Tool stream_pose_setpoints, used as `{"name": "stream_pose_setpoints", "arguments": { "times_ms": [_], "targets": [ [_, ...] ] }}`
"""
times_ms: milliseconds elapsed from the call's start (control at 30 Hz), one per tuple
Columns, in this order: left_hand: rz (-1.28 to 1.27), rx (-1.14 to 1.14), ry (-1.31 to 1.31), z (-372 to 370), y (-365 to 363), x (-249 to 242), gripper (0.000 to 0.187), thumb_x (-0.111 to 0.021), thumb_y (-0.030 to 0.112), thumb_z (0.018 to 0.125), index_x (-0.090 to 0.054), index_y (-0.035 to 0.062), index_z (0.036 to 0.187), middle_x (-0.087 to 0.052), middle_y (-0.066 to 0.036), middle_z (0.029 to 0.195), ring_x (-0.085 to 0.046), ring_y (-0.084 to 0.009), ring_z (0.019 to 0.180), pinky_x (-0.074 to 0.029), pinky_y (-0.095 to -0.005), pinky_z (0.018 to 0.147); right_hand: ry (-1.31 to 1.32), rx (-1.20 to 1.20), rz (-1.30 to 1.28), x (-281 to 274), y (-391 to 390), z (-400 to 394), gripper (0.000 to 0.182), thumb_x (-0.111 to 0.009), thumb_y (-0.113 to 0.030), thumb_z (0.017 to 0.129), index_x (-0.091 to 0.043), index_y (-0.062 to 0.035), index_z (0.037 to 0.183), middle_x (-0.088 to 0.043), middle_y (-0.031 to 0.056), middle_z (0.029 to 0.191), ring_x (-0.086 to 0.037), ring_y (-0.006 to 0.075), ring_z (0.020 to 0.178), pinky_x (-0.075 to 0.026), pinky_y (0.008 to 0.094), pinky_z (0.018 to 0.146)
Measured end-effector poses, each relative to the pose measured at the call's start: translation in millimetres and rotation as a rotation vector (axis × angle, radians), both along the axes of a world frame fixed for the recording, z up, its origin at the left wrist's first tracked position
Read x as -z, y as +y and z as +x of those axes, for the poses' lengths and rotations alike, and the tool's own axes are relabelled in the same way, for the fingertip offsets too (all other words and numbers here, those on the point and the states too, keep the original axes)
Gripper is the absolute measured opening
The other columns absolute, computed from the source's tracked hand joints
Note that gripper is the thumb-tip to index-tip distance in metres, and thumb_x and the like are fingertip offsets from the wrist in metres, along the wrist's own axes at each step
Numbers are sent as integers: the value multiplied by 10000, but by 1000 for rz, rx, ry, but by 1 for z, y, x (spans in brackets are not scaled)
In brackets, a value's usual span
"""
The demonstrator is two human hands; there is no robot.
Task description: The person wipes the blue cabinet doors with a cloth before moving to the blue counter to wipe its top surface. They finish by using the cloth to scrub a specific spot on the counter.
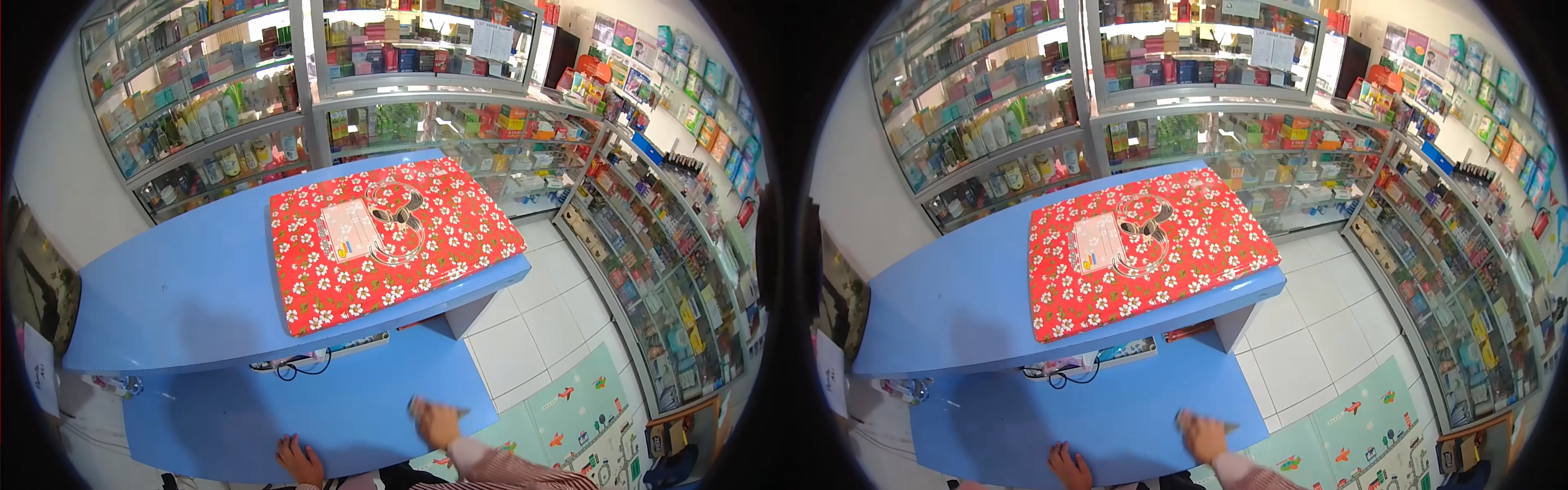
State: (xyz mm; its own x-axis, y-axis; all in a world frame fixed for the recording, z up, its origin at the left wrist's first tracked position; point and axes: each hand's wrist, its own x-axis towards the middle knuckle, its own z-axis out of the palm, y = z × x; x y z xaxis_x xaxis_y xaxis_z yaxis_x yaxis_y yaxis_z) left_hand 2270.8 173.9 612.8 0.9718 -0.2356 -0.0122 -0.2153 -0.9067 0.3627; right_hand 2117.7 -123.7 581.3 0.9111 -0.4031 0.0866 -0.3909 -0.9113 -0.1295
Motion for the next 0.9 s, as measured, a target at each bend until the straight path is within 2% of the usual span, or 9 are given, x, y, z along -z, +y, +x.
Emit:
{"name": "stream_pose_setpoints", "arguments": {
  "times_ms": [100, 167, 200, 300, 467, 633, 733, 800, 900],
  "targets": [
    [13, -1, 6, -1, -1, -3, 401, -436, 251, 924, -477, 22, 1251, -399, -195, 1360, -267, -430, 1340, -129, -641, 1064, -224, -252, 126, -17, 2, -35, 476, -581, -245, 810, -538, -133, 1271, -622, 156, 1074, -618, 366, 939, -461, 575, 775],
    [26, 14, 17, 0, 3, 1, 401, -434, 251, 927, -476, 23, 1253, -399, -194, 1362, -267, -429, 1340, -128, -640, 1067, 264, 100, 367, -3, -46, -23, 451, -587, -213, 810, -553, -141, 1254, -624, 156, 1024, -625, 356, 863, -487, 510, 721],
    [30, 16, -3, 2, 5, 9, 403, -433, 249, 928, -475, 21, 1258, -400, -195, 1362, -269, -429, 1339, -126, -638, 1069, 144, 81, 212, -26, -73, -13, 445, -578, -192, 826, -536, -122, 1263, -624, 141, 957, -614, 348, 751, -490, 469, 650],
    [14, 27, -11, 2, 4, 8, 396, -428, 237, 936, -468, 15, 1262, -389, -197, 1377, -268, -421, 1334, -125, -618, 1069, -206, 210, 45, -16, -134, 17, 498, -548, -186, 850, -478, -108, 1337, -598, 119, 1042, -566, 316, 897, -456, 445, 753],
    [20, 25, -47, 3, 6, 16, 401, -419, 248, 941, -482, 13, 1260, -407, -196, 1361, -279, -422, 1335, -128, -630, 1070, -69, 67, 38, -9, -81, -40, 531, -575, -197, 841, -471, -112, 1354, -565, 104, 1155, -509, 302, 991, -390, 462, 868],
    [-4, 64, -48, 2, 6, 7, 397, -373, 252, 957, -490, 14, 1253, -407, -197, 1361, -287, -426, 1328, -148, -623, 1059, -30, 223, 80, -21, -33, -68, 574, -581, -208, 814, -451, -117, 1366, -573, 112, 1049, -530, 311, 969, -395, 473, 813],
    [7, 56, -42, 2, 7, 10, 405, -343, 269, 968, -494, 18, 1248, -410, -195, 1357, -289, -427, 1325, -155, -625, 1050, -86, -66, 275, -24, 23, 5, 293, -507, -142, 850, -527, -74, 1135, -587, 130, 657, -586, 314, 520, -435, 456, 429],
    [-15, 65, -52, 1, 9, 10, 408, -329, 274, 974, -494, 20, 1247, -412, -196, 1354, -290, -427, 1325, -156, -626, 1047, 3, -426, 282, -24, 88, 37, 335, -480, -175, 877, -542, -112, 1201, -621, 119, 766, -598, 285, 562, -453, 430, 479],
    [-23, 78, -64, 3, 7, 8, 414, -310, 279, 981, -494, 21, 1247, -416, -199, 1350, -290, -426, 1325, -155, -628, 1045, -353, -570, 291, -26, 122, 44, 432, -511, -171, 856, -490, -117, 1285, -629, 104, 826, -642, 319, 671, -495, 480, 594]
  ]
}}
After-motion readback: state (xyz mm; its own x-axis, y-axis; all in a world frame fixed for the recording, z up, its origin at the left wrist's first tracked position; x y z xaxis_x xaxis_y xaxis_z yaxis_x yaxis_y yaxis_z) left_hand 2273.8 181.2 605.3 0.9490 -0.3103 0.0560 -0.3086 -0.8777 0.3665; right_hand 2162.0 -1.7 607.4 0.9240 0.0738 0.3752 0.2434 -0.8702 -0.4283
